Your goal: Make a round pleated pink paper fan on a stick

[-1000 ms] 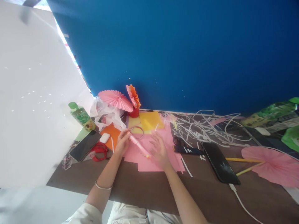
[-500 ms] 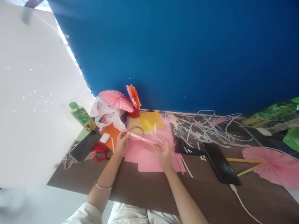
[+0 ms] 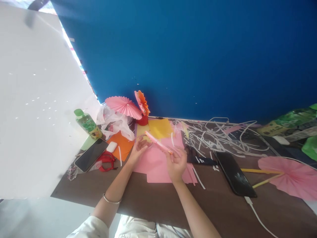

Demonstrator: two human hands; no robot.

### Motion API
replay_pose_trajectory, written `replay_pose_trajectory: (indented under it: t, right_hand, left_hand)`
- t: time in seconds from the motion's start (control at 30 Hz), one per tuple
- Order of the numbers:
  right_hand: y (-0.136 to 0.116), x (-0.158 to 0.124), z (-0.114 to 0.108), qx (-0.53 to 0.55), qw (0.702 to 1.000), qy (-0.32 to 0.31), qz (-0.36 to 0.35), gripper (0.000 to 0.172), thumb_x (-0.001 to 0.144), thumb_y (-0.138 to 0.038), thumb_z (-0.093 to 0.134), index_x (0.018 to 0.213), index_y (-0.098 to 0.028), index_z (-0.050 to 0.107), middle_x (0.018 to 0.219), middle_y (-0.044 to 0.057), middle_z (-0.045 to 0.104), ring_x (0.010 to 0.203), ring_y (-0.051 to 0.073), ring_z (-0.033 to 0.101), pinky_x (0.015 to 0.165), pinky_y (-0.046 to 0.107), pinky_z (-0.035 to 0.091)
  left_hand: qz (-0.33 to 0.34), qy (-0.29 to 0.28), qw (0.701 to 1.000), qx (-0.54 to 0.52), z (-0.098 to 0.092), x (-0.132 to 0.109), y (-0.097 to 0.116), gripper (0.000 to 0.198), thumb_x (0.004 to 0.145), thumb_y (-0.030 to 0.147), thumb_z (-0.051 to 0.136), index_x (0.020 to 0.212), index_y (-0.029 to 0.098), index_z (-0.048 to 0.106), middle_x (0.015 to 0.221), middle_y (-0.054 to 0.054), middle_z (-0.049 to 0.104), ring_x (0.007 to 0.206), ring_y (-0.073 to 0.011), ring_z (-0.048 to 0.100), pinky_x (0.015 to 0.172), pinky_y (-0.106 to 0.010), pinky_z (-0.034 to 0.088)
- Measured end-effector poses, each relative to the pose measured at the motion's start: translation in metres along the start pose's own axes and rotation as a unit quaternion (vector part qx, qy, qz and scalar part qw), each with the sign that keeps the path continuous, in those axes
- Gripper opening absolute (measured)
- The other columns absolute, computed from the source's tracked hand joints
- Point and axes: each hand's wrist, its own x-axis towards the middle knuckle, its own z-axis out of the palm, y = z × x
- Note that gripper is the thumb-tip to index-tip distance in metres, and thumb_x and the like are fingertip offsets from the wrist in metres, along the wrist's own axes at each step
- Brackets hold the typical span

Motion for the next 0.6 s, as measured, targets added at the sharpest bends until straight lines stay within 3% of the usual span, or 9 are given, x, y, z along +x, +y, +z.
replay_pose_trajectory:
  t: [0.1, 0.23, 0.4, 0.6]
  right_hand:
    - [0.003, -0.007, 0.001, -0.041, 0.997, -0.032, -0.056, 0.026, 0.075, -0.022, 0.061, 0.099, -0.022, 0.052, 0.1, 0.008, 0.051, 0.101, 0.022, 0.053, 0.084, 0.044, 0.049]
    - [0.002, -0.012, 0.003, -0.083, 0.987, -0.07, -0.117, 0.031, 0.076, -0.014, 0.06, 0.104, -0.025, 0.054, 0.094, 0.006, 0.055, 0.095, 0.02, 0.054, 0.08, 0.041, 0.049]
    - [-0.002, -0.012, 0.006, -0.108, 0.979, -0.098, -0.142, 0.031, 0.077, -0.013, 0.059, 0.104, -0.026, 0.053, 0.091, 0.005, 0.058, 0.091, 0.02, 0.055, 0.079, 0.041, 0.048]
    - [-0.004, -0.015, 0.008, -0.098, 0.976, -0.132, -0.139, 0.027, 0.078, -0.014, 0.058, 0.101, -0.027, 0.053, 0.089, 0.006, 0.059, 0.088, 0.021, 0.056, 0.077, 0.042, 0.048]
  left_hand:
    - [-0.038, -0.07, 0.997, 0.0, 0.008, -0.009, 0.002, 0.068, 0.065, 0.023, 0.073, 0.124, 0.03, 0.042, 0.123, -0.009, 0.047, 0.116, -0.0264, 0.048, 0.094, -0.045, 0.041]
    - [-0.053, -0.096, 0.994, -0.002, 0.016, -0.017, 0.009, 0.074, 0.066, 0.023, 0.073, 0.127, 0.037, 0.034, 0.123, -0.007, 0.045, 0.112, -0.0255, 0.05, 0.09, -0.046, 0.044]
    - [-0.014, -0.076, 0.997, 0.009, 0.023, -0.021, 0.012, 0.078, 0.064, 0.019, 0.073, 0.126, 0.036, 0.029, 0.115, -0.006, 0.049, 0.111, -0.0243, 0.05, 0.086, -0.043, 0.048]
    - [-0.005, -0.011, 1.0, 0.002, 0.023, -0.022, 0.011, 0.081, 0.064, 0.016, 0.073, 0.126, 0.035, 0.024, 0.104, -0.003, 0.053, 0.099, -0.0186, 0.056, 0.084, -0.04, 0.048]
